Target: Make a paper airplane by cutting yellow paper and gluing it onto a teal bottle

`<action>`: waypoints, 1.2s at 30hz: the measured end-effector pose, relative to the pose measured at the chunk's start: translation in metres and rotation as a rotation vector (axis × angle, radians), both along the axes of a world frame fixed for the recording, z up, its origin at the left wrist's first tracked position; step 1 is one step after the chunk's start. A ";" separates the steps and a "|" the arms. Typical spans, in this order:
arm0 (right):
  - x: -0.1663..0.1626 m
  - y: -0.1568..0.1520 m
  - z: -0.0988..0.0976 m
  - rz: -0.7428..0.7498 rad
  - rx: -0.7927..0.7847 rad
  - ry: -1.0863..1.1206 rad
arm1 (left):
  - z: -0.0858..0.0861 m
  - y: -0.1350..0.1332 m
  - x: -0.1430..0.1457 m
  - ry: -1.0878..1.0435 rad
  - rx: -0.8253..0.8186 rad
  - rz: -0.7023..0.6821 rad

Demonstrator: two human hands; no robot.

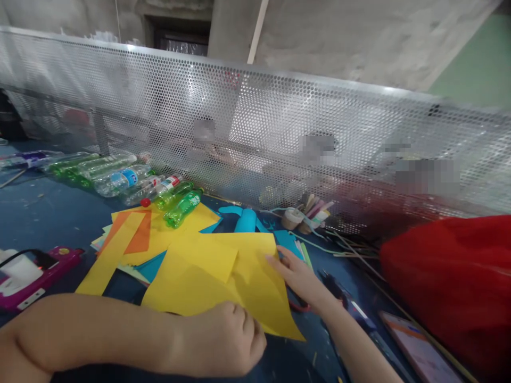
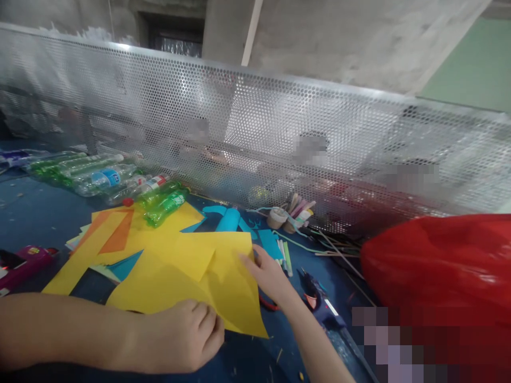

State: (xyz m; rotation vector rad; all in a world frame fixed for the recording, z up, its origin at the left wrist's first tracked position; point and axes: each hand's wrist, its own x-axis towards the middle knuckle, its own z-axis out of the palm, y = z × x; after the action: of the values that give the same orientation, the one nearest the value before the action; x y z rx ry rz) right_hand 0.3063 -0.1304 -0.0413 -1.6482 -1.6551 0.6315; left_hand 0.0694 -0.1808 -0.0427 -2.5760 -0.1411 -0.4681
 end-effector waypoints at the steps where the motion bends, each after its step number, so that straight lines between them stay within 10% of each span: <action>1: -0.003 -0.002 0.002 0.032 -0.047 0.024 | 0.001 0.000 0.000 0.027 -0.036 -0.002; 8: 0.002 0.003 -0.004 0.148 -0.078 0.170 | 0.019 0.057 -0.008 0.061 -0.627 0.212; 14: 0.002 0.003 -0.007 0.091 -0.112 0.132 | 0.015 0.123 -0.030 0.075 -0.787 0.484; 36: -0.017 -0.002 0.002 0.052 -0.231 0.592 | 0.036 0.187 -0.075 0.053 -1.162 0.626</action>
State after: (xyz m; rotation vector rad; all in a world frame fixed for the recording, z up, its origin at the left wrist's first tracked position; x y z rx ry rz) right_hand 0.2894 -0.1325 -0.0397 -1.3833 -1.2236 1.2375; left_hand -0.0057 0.0061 -0.0065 -3.3286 -1.5312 -0.0384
